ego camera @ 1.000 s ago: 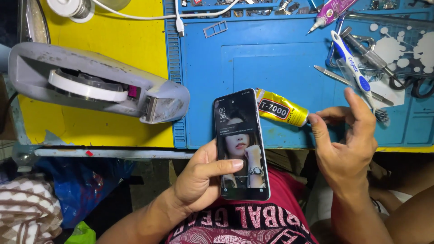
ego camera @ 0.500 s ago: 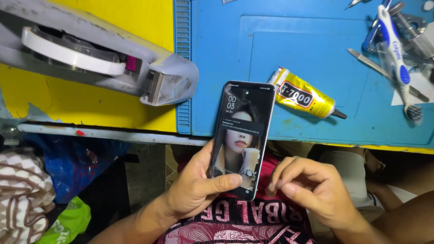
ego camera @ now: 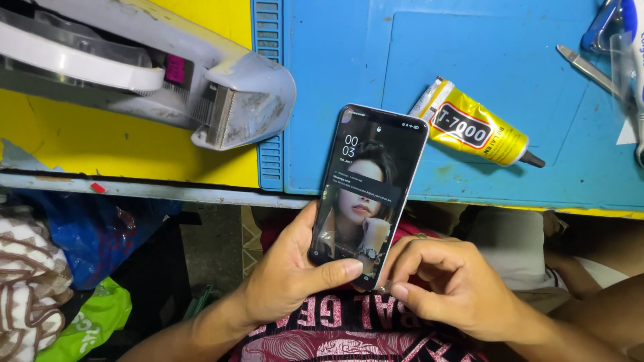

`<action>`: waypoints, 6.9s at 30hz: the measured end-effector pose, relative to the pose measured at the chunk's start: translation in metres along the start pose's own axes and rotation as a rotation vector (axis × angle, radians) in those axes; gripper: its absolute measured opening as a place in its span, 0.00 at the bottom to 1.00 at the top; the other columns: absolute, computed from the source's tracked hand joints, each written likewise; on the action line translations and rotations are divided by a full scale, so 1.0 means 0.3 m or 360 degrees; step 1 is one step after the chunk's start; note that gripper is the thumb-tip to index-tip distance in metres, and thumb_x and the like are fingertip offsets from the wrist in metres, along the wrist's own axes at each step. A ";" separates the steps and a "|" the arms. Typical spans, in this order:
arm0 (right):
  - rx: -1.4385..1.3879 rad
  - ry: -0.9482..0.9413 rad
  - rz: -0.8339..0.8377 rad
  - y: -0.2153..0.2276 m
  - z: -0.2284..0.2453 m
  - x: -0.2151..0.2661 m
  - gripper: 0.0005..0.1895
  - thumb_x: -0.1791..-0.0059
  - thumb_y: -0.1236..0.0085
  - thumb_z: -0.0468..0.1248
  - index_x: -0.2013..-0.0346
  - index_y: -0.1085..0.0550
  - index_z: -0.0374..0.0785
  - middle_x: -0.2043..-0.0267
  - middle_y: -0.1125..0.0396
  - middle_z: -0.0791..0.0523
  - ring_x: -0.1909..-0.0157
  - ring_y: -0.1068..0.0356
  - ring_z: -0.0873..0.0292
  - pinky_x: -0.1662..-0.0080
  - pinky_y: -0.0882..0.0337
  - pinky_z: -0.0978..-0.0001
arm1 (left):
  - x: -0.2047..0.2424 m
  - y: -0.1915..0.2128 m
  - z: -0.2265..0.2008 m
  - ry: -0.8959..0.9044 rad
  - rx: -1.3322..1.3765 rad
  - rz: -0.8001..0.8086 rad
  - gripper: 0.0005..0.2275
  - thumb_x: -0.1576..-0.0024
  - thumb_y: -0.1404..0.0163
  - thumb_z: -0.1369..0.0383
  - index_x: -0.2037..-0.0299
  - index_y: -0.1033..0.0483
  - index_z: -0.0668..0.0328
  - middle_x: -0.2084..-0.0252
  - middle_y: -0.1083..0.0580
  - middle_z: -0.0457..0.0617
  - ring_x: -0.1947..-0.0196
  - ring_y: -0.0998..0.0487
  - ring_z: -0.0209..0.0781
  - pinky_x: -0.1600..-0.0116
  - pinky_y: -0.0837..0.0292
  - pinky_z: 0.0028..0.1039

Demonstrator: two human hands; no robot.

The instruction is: The person holds a smartphone and applies glue from a tube to the edges of the device. They then use a tape dispenser to apply strips of clear tape along the phone's perimeter, pressing the tape down to secure it.

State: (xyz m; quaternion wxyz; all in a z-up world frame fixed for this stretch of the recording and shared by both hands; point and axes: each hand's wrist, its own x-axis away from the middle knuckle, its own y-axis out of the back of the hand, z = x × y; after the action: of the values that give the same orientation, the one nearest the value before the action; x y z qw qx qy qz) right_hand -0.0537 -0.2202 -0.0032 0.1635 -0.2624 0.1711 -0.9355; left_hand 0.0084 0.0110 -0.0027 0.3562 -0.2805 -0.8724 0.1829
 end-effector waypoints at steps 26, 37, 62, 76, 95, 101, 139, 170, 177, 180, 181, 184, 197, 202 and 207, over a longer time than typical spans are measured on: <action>0.0318 -0.0130 -0.0004 -0.004 0.026 -0.044 0.05 0.53 0.35 0.32 0.74 0.22 0.40 0.76 0.26 0.60 0.74 0.30 0.67 0.70 0.30 0.76 | -0.008 -0.008 0.000 0.0197 0.0253 -0.0091 0.33 0.54 0.36 0.73 0.39 0.39 0.69 0.49 0.23 0.60 0.51 0.19 0.45 0.44 0.20 0.33; 0.0179 -0.0102 -0.0007 -0.005 0.006 -0.041 0.04 0.53 0.35 0.31 0.73 0.22 0.37 0.74 0.25 0.57 0.73 0.29 0.66 0.68 0.28 0.76 | -0.015 -0.005 0.008 0.0137 0.0075 -0.0149 0.31 0.54 0.36 0.68 0.40 0.35 0.68 0.52 0.24 0.52 0.53 0.22 0.39 0.45 0.24 0.29; 0.0101 0.0016 0.0010 -0.004 -0.022 -0.041 0.05 0.53 0.35 0.34 0.73 0.22 0.37 0.74 0.27 0.57 0.73 0.31 0.65 0.68 0.31 0.75 | -0.013 -0.009 0.008 0.0093 0.0284 -0.0027 0.32 0.54 0.34 0.71 0.40 0.37 0.69 0.53 0.24 0.53 0.55 0.21 0.41 0.47 0.22 0.30; 0.0221 0.0212 0.0135 -0.008 0.001 -0.069 0.06 0.50 0.38 0.38 0.69 0.22 0.38 0.69 0.24 0.58 0.68 0.27 0.62 0.62 0.26 0.73 | -0.012 -0.009 0.069 0.0041 0.0580 -0.0055 0.23 0.43 0.40 0.69 0.41 0.35 0.68 0.53 0.26 0.51 0.54 0.23 0.40 0.45 0.24 0.29; 0.0595 0.0722 -0.0498 -0.111 -0.015 -0.163 0.11 0.62 0.26 0.34 0.72 0.23 0.40 0.73 0.30 0.57 0.72 0.32 0.65 0.65 0.32 0.78 | 0.024 0.013 0.138 0.0080 0.1310 0.0297 0.12 0.35 0.48 0.68 0.45 0.33 0.60 0.59 0.31 0.52 0.61 0.28 0.41 0.51 0.31 0.29; 0.0618 0.0823 -0.0365 -0.108 0.004 -0.157 0.19 0.64 0.23 0.38 0.64 0.24 0.40 0.68 0.27 0.58 0.66 0.28 0.65 0.58 0.27 0.77 | 0.016 0.008 0.117 0.0093 0.1416 0.0323 0.14 0.36 0.47 0.68 0.44 0.34 0.65 0.62 0.32 0.48 0.60 0.28 0.35 0.50 0.30 0.21; 0.1781 0.1032 -0.1255 0.155 0.145 0.048 0.09 0.49 0.35 0.22 0.55 0.23 0.25 0.56 0.27 0.43 0.55 0.29 0.50 0.49 0.30 0.63 | -0.111 -0.056 0.029 0.0076 0.1136 -0.0070 0.22 0.38 0.50 0.70 0.34 0.35 0.70 0.52 0.23 0.62 0.60 0.19 0.51 0.55 0.17 0.43; 0.2311 0.1340 -0.0952 0.192 0.077 -0.033 0.12 0.46 0.46 0.15 0.53 0.22 0.29 0.65 0.30 0.49 0.68 0.34 0.51 0.63 0.39 0.58 | -0.219 -0.116 -0.064 -0.0277 0.0824 0.0043 0.24 0.34 0.58 0.67 0.28 0.44 0.64 0.34 0.33 0.59 0.35 0.30 0.48 0.33 0.31 0.36; 0.1980 0.0923 -0.0762 0.199 0.100 0.004 0.17 0.45 0.45 0.28 0.41 0.28 0.32 0.55 0.29 0.49 0.59 0.33 0.51 0.51 0.36 0.60 | -0.224 -0.099 -0.040 -0.0256 0.0977 -0.0010 0.21 0.34 0.59 0.67 0.30 0.40 0.63 0.34 0.31 0.56 0.35 0.30 0.47 0.34 0.30 0.37; 0.1935 0.1105 -0.0874 0.202 0.084 -0.014 0.15 0.45 0.45 0.21 0.44 0.25 0.32 0.65 0.29 0.54 0.63 0.32 0.54 0.55 0.38 0.62 | -0.226 -0.098 -0.045 -0.0333 0.0988 0.0080 0.18 0.31 0.60 0.67 0.34 0.36 0.68 0.37 0.29 0.59 0.37 0.27 0.49 0.34 0.28 0.38; 0.1933 0.1100 -0.0882 0.199 0.089 -0.015 0.15 0.45 0.45 0.21 0.44 0.25 0.32 0.65 0.29 0.54 0.63 0.32 0.54 0.55 0.38 0.62 | -0.229 -0.093 -0.044 -0.0325 0.0986 0.0083 0.18 0.31 0.60 0.67 0.34 0.36 0.68 0.37 0.29 0.59 0.37 0.27 0.49 0.34 0.28 0.38; 0.1779 0.1174 -0.0896 0.191 0.093 -0.018 0.13 0.47 0.42 0.19 0.49 0.26 0.30 0.62 0.26 0.50 0.62 0.26 0.53 0.52 0.31 0.62 | -0.230 -0.081 -0.045 -0.0271 0.0923 0.0101 0.22 0.33 0.57 0.61 0.33 0.37 0.68 0.39 0.28 0.61 0.39 0.26 0.53 0.36 0.27 0.46; 0.1729 0.1193 -0.0732 0.228 0.090 -0.012 0.19 0.50 0.38 0.28 0.44 0.29 0.31 0.49 0.32 0.45 0.48 0.29 0.48 0.43 0.26 0.58 | -0.238 -0.083 -0.054 -0.0228 0.0951 0.0050 0.23 0.33 0.58 0.62 0.32 0.38 0.69 0.37 0.29 0.62 0.38 0.27 0.53 0.34 0.30 0.45; 0.1710 0.1218 -0.0716 0.225 0.096 -0.020 0.14 0.48 0.44 0.19 0.48 0.27 0.28 0.62 0.25 0.50 0.62 0.25 0.53 0.54 0.32 0.63 | -0.236 -0.086 -0.057 -0.0219 0.0949 0.0047 0.23 0.34 0.58 0.61 0.33 0.37 0.69 0.38 0.29 0.61 0.39 0.27 0.53 0.35 0.29 0.46; 0.1787 0.1375 -0.0780 0.255 0.095 0.022 0.11 0.48 0.50 0.17 0.56 0.25 0.29 0.57 0.27 0.48 0.57 0.25 0.51 0.53 0.29 0.58 | -0.237 -0.088 -0.068 -0.0216 0.0950 0.0029 0.23 0.34 0.57 0.61 0.33 0.36 0.70 0.38 0.28 0.61 0.39 0.27 0.54 0.35 0.30 0.45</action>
State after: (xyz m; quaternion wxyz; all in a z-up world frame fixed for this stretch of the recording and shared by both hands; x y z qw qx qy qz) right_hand -0.0269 -0.2974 -0.0086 -0.0219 0.2205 -0.3463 -0.9116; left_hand 0.0555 -0.0511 -0.0121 0.3622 -0.1584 -0.7994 0.4525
